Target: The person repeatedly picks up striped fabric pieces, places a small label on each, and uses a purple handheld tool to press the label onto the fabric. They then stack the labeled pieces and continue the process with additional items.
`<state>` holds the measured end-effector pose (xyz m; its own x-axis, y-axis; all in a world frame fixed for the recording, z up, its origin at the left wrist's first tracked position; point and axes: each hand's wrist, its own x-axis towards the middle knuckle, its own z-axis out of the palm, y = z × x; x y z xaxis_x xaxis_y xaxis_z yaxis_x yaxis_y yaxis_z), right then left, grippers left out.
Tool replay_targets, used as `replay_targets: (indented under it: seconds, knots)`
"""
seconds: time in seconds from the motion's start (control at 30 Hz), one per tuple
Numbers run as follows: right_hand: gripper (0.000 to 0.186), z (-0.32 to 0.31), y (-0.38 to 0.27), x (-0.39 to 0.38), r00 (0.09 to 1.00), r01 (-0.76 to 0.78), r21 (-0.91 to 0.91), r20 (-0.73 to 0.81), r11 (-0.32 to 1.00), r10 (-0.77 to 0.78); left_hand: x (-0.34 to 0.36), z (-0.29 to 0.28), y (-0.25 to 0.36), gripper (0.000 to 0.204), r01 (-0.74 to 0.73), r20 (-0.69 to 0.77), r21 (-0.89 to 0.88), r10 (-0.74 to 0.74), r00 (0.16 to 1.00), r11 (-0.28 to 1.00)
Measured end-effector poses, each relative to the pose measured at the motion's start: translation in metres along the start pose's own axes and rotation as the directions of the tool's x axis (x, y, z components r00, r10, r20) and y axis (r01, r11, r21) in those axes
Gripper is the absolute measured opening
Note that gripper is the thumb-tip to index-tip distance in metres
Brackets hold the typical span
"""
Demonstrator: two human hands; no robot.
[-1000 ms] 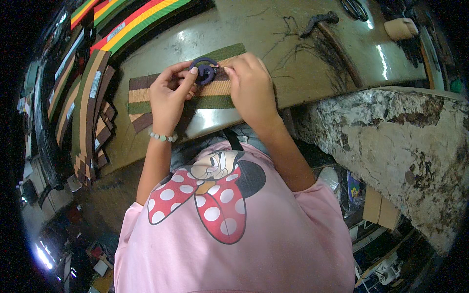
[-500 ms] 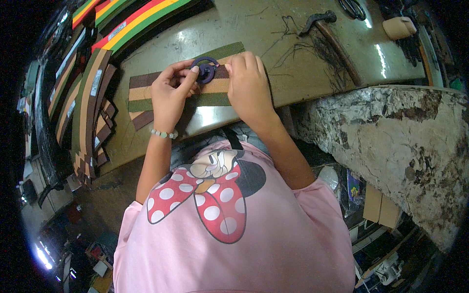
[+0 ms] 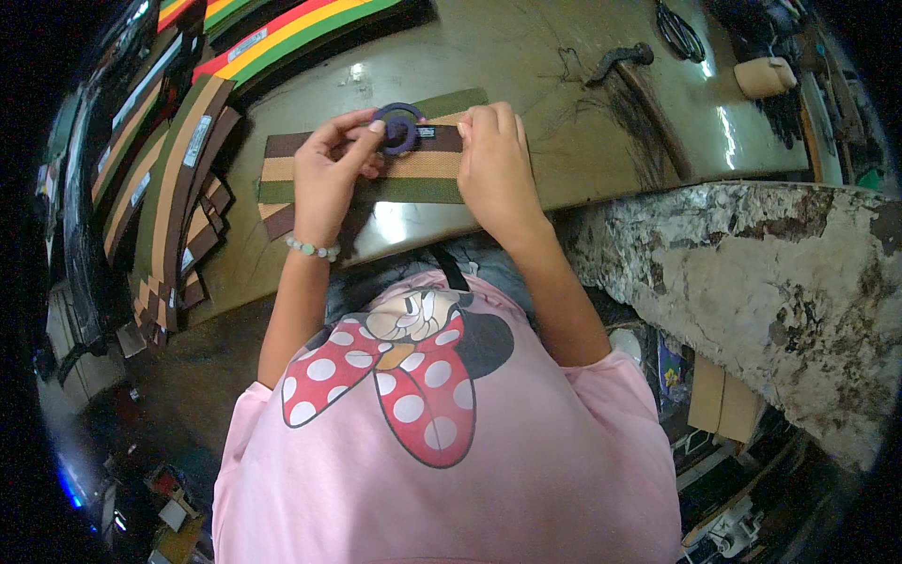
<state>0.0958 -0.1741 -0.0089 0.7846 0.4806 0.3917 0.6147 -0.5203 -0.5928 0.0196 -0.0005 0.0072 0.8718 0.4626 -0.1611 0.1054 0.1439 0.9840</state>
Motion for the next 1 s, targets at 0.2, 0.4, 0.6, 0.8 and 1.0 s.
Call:
replay_targets:
  seconds: [0.2, 0.4, 0.6, 0.8, 1.0]
  knots:
    - [0.01, 0.005, 0.004, -0.005, 0.999, 0.019, -0.031, -0.03, 0.999, -0.02, 0.0, 0.009, -0.013, 0.028, -0.111, 0.04, 0.108, 0.107, 0.993, 0.988]
    - [0.01, 0.002, 0.001, -0.003, 0.999, 0.029, 0.001, -0.024, 1.0, -0.029, 0.0, 0.011, -0.015, 0.024, -0.161, 0.007, 0.167, 0.162, 0.987, 0.973]
    - [0.011, 0.011, 0.012, -0.01, 0.999, 0.027, -0.013, -0.046, 1.0, -0.027, 0.0, 0.012, -0.016, 0.024, -0.151, 0.003, 0.171, 0.153, 0.988, 0.974]
    - [0.01, -0.017, 0.029, 0.005, 0.999, -0.024, -0.072, -0.034, 0.997, 0.022, -0.006, -0.004, 0.002, 0.029, -0.123, -0.062, -0.047, 0.12, 0.991, 0.991]
    - [0.025, -0.055, -0.009, 0.068, 0.943, -0.053, -0.374, -0.324, 0.926, -0.077, -0.03, -0.102, 0.032, 0.031, -0.357, -0.507, -0.19, 0.22, 0.833, 0.915]
